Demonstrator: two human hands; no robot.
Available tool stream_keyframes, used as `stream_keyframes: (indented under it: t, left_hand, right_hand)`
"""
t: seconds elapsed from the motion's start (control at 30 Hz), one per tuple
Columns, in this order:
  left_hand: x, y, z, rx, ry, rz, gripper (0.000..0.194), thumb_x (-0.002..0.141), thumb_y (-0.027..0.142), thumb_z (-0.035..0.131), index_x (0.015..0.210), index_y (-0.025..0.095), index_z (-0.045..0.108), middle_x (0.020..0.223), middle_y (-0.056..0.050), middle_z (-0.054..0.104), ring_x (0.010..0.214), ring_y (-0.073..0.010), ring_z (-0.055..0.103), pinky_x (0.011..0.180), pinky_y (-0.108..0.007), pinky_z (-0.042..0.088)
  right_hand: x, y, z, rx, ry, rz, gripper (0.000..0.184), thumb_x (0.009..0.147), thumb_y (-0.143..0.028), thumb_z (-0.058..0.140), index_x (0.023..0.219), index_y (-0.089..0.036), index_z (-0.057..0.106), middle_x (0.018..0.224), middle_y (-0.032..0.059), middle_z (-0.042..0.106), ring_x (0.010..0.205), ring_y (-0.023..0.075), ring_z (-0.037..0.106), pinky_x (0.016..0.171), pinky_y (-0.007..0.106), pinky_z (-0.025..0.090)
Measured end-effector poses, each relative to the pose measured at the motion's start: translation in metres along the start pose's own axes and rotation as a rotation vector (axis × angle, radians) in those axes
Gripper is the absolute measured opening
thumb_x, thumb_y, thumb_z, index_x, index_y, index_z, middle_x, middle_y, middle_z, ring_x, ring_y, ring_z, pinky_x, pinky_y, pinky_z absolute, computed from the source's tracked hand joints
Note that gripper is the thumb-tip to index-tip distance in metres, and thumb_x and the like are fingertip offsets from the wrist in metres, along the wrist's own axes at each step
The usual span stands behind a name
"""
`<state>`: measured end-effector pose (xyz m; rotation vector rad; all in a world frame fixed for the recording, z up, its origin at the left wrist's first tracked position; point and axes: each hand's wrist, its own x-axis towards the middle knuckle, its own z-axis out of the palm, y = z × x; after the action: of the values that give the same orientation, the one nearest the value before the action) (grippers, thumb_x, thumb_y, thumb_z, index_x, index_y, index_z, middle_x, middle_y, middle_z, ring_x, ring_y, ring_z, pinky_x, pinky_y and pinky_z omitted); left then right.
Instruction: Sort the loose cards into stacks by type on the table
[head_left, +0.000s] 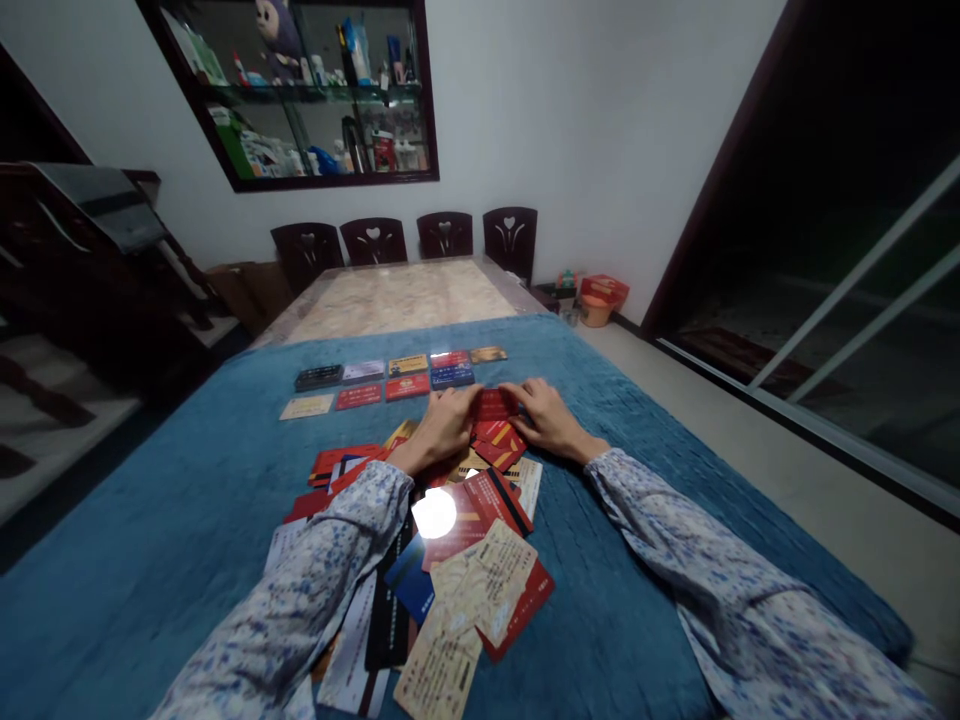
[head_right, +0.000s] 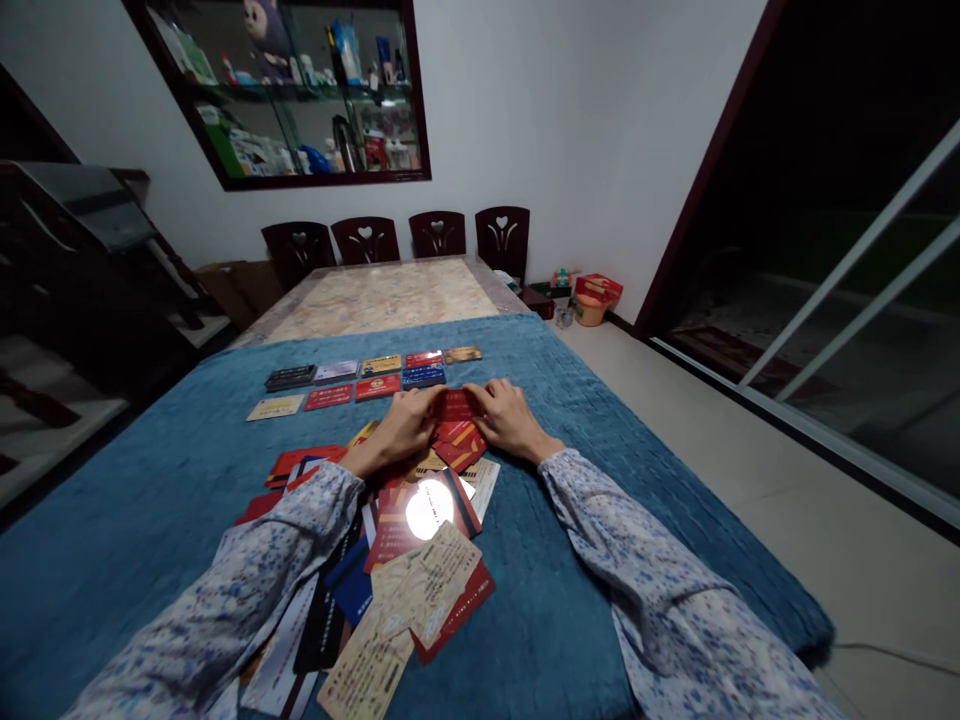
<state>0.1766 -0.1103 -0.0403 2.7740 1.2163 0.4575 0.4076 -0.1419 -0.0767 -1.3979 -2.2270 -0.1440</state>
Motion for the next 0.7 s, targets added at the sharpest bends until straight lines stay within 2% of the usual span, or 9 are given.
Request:
stream_keyframes:
  t: [0.37, 0.7]
  left_hand:
    - [0.002, -0.005, 0.002, -0.09, 0.008, -0.027, 0.054, 0.087, 0.014, 0.057, 0.141, 0.017, 0.057, 0.128, -0.013, 0.071, 0.114, -0.03, 0.064, 0.1, -0.044, 0.046]
    - [0.001, -0.006, -0.003, -0.15, 0.022, -0.028, 0.051, 0.08, 0.018, 0.064, 0.132, 0.018, 0.063, 0.117, -0.012, 0.072, 0.114, -0.0304, 0.064, 0.105, -0.046, 0.048]
  right_hand:
    - [0.001, 0.018, 0.012, 0.208, 0.041, -0.039, 0.057, 0.093, -0.027, 0.062, 0.148, -0.019, 0.051, 0.115, 0.0141, 0.06, 0.107, 0.0312, 0.053, 0.094, 0.048, 0.048]
    - [0.001, 0.022, 0.006, 0.263, 0.024, -0.05, 0.057, 0.093, -0.036, 0.065, 0.147, -0.021, 0.054, 0.115, 0.0141, 0.063, 0.107, 0.032, 0.055, 0.097, 0.053, 0.049]
